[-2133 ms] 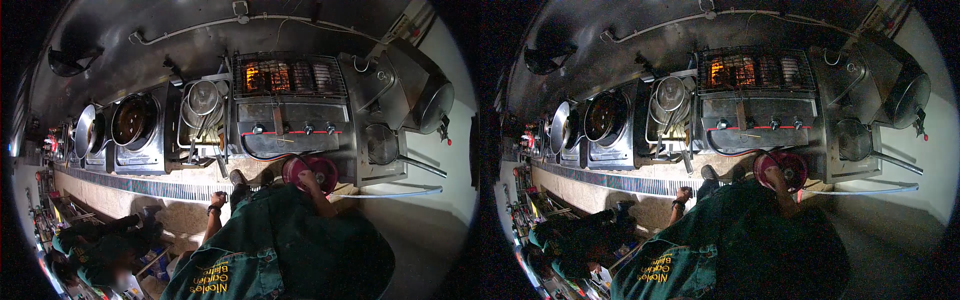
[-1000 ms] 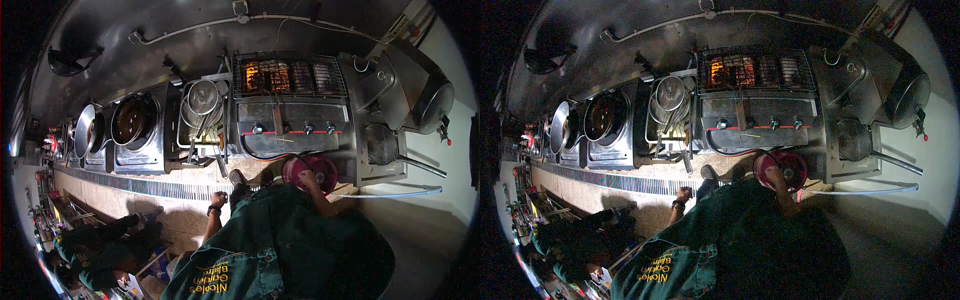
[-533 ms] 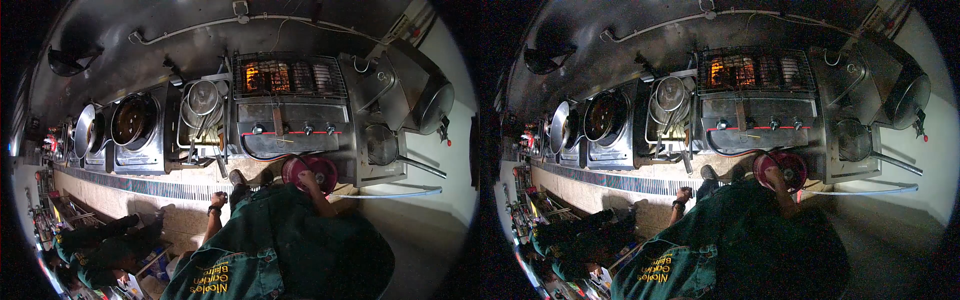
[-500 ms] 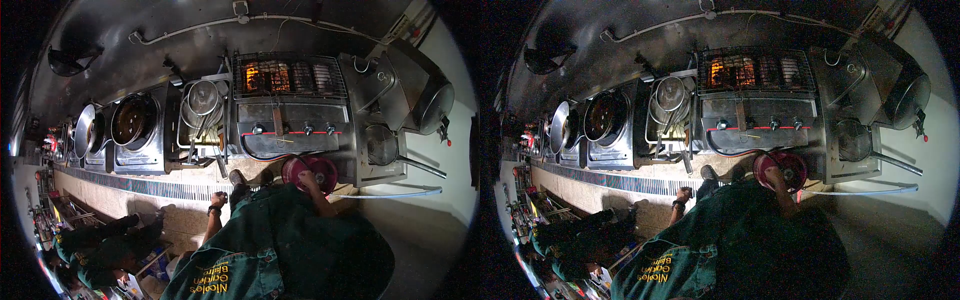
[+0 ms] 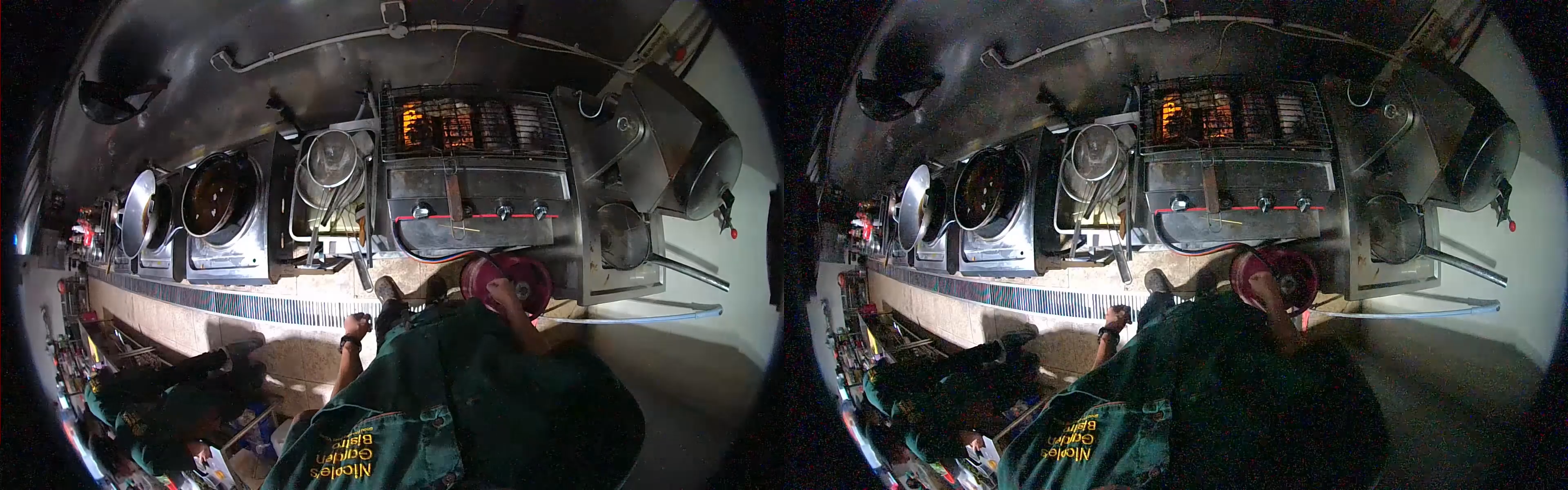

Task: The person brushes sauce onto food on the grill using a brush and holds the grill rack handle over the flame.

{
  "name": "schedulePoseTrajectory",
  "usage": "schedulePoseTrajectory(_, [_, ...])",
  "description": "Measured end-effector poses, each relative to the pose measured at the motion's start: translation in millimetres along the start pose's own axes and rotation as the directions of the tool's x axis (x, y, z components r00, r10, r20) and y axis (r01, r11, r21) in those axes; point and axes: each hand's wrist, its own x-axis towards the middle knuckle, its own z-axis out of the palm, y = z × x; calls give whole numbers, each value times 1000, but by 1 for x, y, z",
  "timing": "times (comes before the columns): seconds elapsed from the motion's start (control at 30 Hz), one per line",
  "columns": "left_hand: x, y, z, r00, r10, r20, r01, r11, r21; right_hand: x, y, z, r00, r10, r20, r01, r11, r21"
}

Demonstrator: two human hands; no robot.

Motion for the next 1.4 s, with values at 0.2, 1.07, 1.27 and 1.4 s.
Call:
schedulePoseTrajectory(0.2, [13,-20,0,999,42,-17,-42,999,-9,4,6,1,999,-39,1,39,999,-35])
schedulePoseTrajectory(1.07, [13,-24,1,996,51,-73,-53,998,-27,1,-5,-3,997,72,29,-72,997,-18])
schedulePoseTrajectory(1.27, [16,-27,-1,997,70,-20,-70,997,42,16,1,-6,991,129,39,-123,983,-135])
schedulePoseTrajectory(1.4, [12,-22,0,998,49,-48,-45,996,83,28,-42,-31,975,132,-181,-130,991,26])
